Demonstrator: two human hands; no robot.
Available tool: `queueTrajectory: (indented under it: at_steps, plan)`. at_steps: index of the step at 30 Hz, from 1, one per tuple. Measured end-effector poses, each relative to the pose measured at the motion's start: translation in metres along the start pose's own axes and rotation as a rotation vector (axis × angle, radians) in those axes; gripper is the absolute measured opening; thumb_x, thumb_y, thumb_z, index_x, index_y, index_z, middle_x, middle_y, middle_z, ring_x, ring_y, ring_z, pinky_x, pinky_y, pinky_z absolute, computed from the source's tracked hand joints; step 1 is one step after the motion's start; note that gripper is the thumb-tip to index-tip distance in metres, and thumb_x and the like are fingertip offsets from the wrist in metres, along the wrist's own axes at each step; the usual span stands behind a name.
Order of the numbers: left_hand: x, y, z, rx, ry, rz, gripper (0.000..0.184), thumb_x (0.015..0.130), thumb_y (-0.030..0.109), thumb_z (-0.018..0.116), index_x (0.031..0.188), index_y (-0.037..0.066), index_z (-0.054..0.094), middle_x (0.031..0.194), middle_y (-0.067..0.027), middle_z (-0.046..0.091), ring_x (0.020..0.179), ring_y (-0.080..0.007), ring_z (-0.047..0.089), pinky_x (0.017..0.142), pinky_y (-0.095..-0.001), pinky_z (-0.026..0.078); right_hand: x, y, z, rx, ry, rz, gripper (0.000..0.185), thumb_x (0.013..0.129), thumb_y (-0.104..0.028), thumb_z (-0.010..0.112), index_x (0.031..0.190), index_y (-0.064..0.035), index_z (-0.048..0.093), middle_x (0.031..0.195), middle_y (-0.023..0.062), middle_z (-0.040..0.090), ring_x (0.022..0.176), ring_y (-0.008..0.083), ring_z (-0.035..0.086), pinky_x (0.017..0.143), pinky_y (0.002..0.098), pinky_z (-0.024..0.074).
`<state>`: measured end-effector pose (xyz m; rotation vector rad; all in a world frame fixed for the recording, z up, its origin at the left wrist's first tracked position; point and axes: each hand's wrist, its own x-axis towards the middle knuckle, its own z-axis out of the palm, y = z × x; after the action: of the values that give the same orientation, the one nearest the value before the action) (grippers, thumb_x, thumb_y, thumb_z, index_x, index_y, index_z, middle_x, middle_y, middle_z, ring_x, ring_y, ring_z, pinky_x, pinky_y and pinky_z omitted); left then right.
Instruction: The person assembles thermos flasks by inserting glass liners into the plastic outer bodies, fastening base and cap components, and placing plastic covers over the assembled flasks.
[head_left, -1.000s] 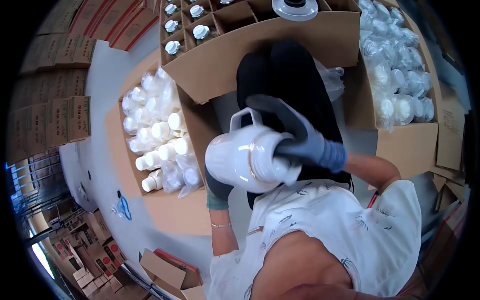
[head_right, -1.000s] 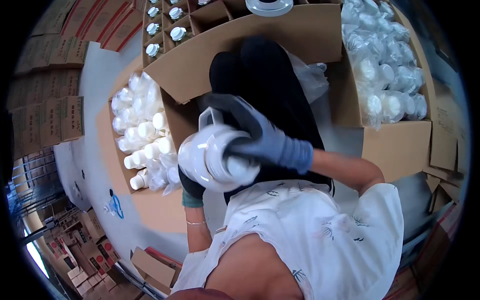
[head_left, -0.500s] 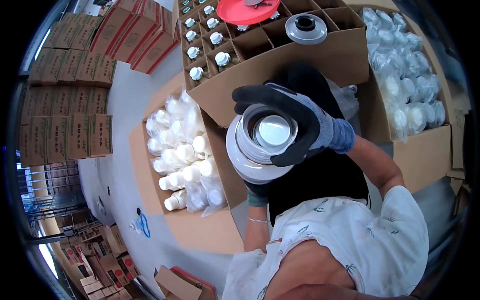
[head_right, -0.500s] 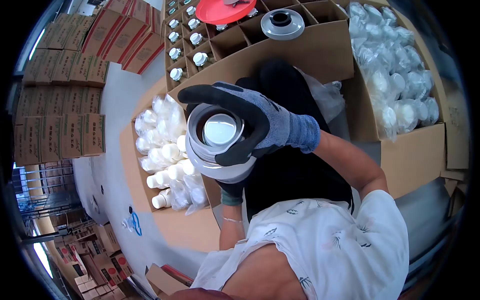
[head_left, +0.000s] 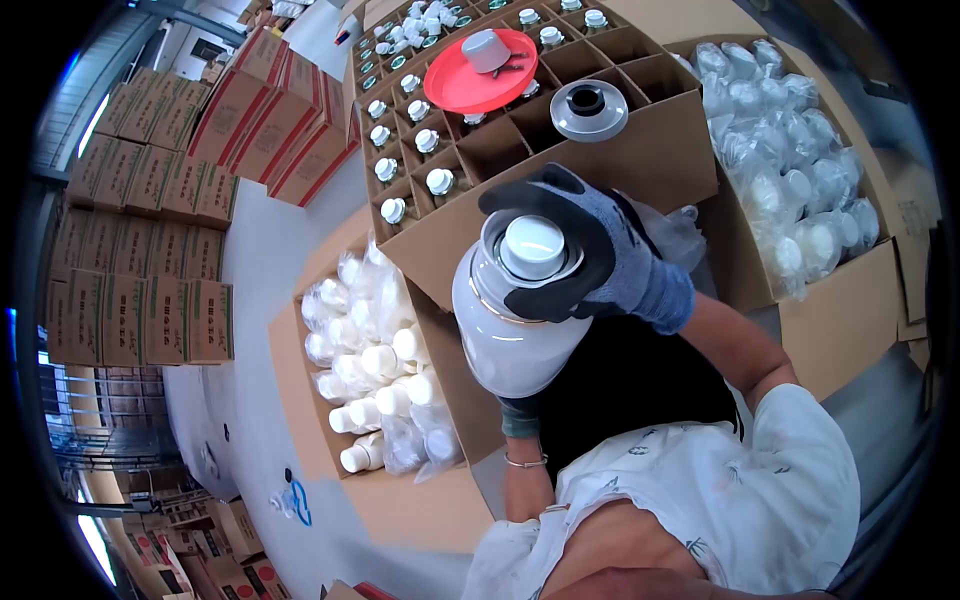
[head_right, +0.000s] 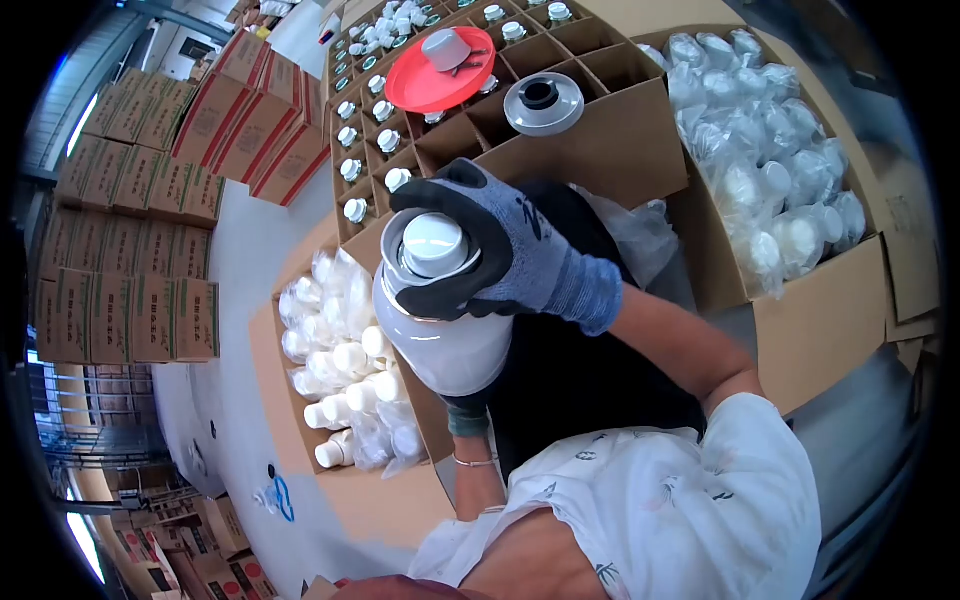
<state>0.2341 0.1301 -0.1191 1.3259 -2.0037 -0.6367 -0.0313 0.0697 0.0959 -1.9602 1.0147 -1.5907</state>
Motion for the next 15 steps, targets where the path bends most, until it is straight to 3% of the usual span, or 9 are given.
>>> queueTrajectory:
  at_steps: [3,5,9,12,14,15]
  plan:
    - [0.004,0.001,-0.003,-0.021,0.009,-0.033,0.04,0.08,0.017,0.067,0.118,0.005,0.057,0.109,-0.0123,0.065,0.098,-0.0257,0.062,0.088,-0.0362,0.049,0.001,-0.001,0.003,0.101,0.074,-0.032,0.069,0.059,-0.031,0.086,0.116,-0.003,0.059,0.108,0.0143,0.062,0.095,0.031,0.06,0.084,0.0396,0.0493]
    - [0.008,0.002,-0.007,-0.051,0.018,-0.06,0.04,0.081,0.016,0.065,0.119,0.005,0.057,0.109,-0.0127,0.065,0.099,-0.0258,0.062,0.088,-0.0362,0.049,-0.001,0.003,-0.001,0.074,0.068,-0.179,0.07,0.058,-0.031,0.087,0.116,-0.0031,0.059,0.108,0.014,0.062,0.096,0.0309,0.06,0.084,0.0393,0.0492]
    - [0.018,0.005,-0.017,-0.128,0.028,-0.114,0.039,0.083,0.014,0.062,0.12,0.005,0.055,0.11,-0.0134,0.064,0.1,-0.0259,0.062,0.089,-0.0361,0.049,-0.007,0.009,-0.006,0.175,-0.008,-0.194,0.071,0.056,-0.032,0.087,0.114,-0.0016,0.059,0.107,0.0132,0.061,0.099,0.031,0.058,0.088,0.038,0.0472]
    - [0.047,0.011,-0.05,-0.16,0.018,-0.085,0.038,0.085,0.013,0.06,0.122,0.004,0.054,0.111,-0.014,0.064,0.1,-0.0261,0.062,0.089,-0.0361,0.049,-0.029,0.019,-0.008,0.203,-0.006,-0.103,0.08,0.056,-0.031,0.088,0.122,-0.002,0.052,0.113,0.0138,0.056,0.106,0.0291,0.053,0.093,0.0382,0.0428]
    - [0.083,0.022,-0.099,-0.073,-0.069,0.015,0.038,0.086,0.012,0.058,0.123,0.004,0.054,0.112,-0.0143,0.064,0.101,-0.0262,0.062,0.09,-0.0361,0.049,-0.062,0.027,-0.016,0.193,0.015,0.034,0.085,0.057,-0.03,0.088,0.127,-0.003,0.047,0.119,0.0146,0.052,0.109,0.0293,0.05,0.095,0.0394,0.0409]
    - [0.104,0.031,-0.124,0.025,-0.151,0.103,0.038,0.086,0.012,0.057,0.123,0.004,0.053,0.112,-0.0145,0.064,0.101,-0.0262,0.062,0.09,-0.0361,0.049,-0.08,0.033,-0.021,0.108,-0.082,0.055,0.088,0.057,-0.032,0.087,0.128,-0.003,0.045,0.125,0.0158,0.049,0.117,0.0314,0.046,0.099,0.0401,0.0384]
